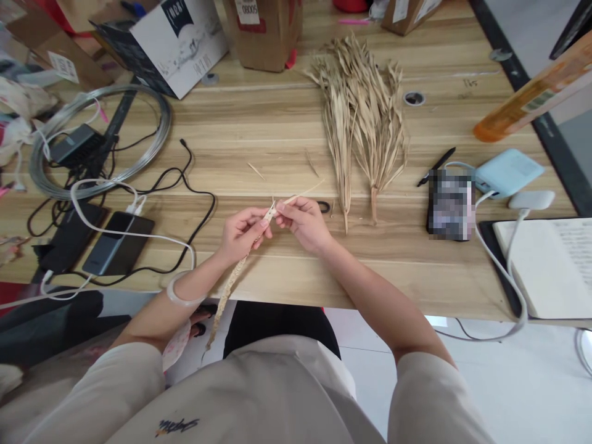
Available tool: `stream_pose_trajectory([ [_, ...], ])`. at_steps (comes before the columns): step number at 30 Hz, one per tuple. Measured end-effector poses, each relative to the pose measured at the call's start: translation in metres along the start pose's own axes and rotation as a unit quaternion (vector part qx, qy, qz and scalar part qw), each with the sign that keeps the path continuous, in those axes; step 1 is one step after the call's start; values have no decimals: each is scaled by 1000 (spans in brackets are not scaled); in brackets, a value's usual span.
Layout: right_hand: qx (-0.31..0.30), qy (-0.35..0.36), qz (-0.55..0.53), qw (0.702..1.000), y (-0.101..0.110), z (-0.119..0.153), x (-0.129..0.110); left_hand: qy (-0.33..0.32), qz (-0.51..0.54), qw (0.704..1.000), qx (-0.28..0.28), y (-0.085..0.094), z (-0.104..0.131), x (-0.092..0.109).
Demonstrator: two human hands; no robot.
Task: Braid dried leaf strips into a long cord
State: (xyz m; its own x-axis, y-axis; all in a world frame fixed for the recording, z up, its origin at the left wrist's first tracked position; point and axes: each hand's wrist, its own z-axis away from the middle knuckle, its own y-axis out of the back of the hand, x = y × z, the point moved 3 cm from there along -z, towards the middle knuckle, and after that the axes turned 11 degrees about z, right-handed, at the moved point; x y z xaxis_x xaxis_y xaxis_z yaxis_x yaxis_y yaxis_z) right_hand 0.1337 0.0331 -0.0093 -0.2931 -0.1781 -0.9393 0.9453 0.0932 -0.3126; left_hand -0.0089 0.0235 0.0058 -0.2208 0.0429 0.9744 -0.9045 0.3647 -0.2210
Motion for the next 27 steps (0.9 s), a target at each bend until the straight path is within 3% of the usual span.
stream_pose_trajectory([
  [4,-22,-71,-62,995,-1,0,1,19,38,999,-11,-1,-2,0],
  [11,-6,-22,-18,1000,-1,0,2,115,63,991,21,0,-7,-2],
  [16,-11,-1,18,1000,-4,1,2,118,10,991,55,1,-8,-1],
  [27,29,16,53,998,-4,2,3,85,2,996,27,0,-7,-3],
])
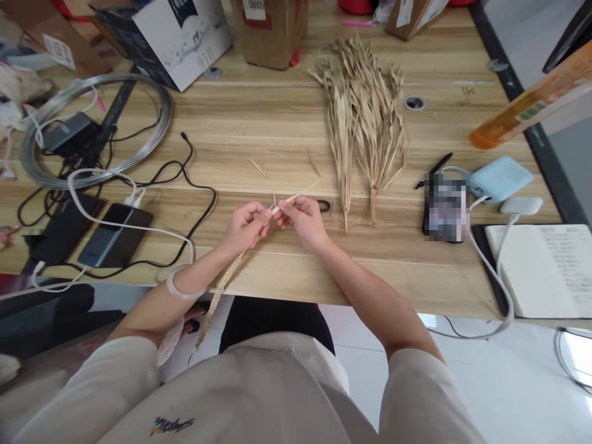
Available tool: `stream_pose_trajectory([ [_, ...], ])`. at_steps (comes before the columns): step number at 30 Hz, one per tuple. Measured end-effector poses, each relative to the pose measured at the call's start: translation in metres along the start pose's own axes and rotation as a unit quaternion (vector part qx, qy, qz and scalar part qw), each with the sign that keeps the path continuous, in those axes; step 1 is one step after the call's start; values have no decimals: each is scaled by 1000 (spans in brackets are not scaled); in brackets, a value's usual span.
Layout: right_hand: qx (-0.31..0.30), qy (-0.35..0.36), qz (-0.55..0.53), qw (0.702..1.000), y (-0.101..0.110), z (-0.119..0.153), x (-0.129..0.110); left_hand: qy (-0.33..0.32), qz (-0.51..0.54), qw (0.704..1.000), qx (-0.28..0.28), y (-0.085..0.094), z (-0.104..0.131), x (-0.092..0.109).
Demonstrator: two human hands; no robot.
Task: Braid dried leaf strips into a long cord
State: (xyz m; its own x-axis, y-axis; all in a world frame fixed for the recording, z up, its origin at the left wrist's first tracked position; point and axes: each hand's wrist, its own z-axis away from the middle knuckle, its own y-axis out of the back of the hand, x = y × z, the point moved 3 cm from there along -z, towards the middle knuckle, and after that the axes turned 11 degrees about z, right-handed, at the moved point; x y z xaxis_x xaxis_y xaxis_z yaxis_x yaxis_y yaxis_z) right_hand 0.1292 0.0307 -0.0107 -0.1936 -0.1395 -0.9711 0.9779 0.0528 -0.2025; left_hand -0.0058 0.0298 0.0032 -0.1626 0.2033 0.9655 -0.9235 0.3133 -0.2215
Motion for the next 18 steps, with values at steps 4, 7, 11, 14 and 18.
stream_pose_trajectory([
  [4,98,92,100,986,20,-2,-19,-1,19,1000,22,4,-1,2],
  [7,261,194,202,924,65,9,-44,-5,26,999,41,8,-2,4],
  [11,405,261,520,705,150,48,-59,-1,29,998,49,9,-2,6],
  [14,431,151,704,544,212,82,-44,3,28,999,45,8,-3,7],
  [18,439,32,740,509,255,115,-24,11,25,998,52,8,-4,6],
])
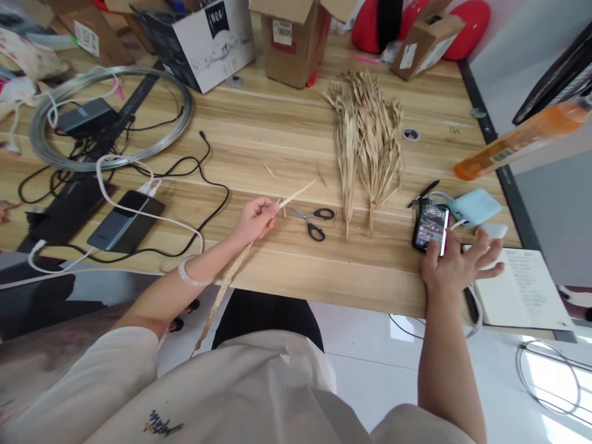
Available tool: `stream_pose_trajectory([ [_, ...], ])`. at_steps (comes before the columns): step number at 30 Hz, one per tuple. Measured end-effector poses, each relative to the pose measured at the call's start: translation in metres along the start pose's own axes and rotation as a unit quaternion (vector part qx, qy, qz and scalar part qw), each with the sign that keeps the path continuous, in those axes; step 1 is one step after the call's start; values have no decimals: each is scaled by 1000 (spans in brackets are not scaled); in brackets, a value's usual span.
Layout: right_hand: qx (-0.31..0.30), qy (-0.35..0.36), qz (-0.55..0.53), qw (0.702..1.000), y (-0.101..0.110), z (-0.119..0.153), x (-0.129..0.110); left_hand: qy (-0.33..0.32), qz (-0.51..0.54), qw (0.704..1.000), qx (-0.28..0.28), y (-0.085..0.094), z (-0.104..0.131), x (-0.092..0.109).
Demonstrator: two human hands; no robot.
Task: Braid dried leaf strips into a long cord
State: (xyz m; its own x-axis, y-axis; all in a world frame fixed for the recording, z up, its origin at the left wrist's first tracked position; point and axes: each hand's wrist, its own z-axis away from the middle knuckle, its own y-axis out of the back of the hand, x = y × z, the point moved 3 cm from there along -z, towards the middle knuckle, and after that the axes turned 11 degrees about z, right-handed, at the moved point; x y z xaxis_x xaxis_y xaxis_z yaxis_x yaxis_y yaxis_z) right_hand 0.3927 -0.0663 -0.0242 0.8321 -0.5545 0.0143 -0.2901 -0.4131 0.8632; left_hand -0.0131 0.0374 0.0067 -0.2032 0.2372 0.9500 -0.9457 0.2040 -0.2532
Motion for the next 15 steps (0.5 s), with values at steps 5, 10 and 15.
stream_pose_trajectory([
  [5,-65,-2,17,998,1,3,5,-9,1,1000,4,2,-3,-3],
  [10,-112,-2,11,994,-2,-2,4,-10,-1,1000,2,2,-4,-4],
  [15,-134,-63,-3,989,-17,-9,9,-6,-2,1000,5,3,-5,-5],
])
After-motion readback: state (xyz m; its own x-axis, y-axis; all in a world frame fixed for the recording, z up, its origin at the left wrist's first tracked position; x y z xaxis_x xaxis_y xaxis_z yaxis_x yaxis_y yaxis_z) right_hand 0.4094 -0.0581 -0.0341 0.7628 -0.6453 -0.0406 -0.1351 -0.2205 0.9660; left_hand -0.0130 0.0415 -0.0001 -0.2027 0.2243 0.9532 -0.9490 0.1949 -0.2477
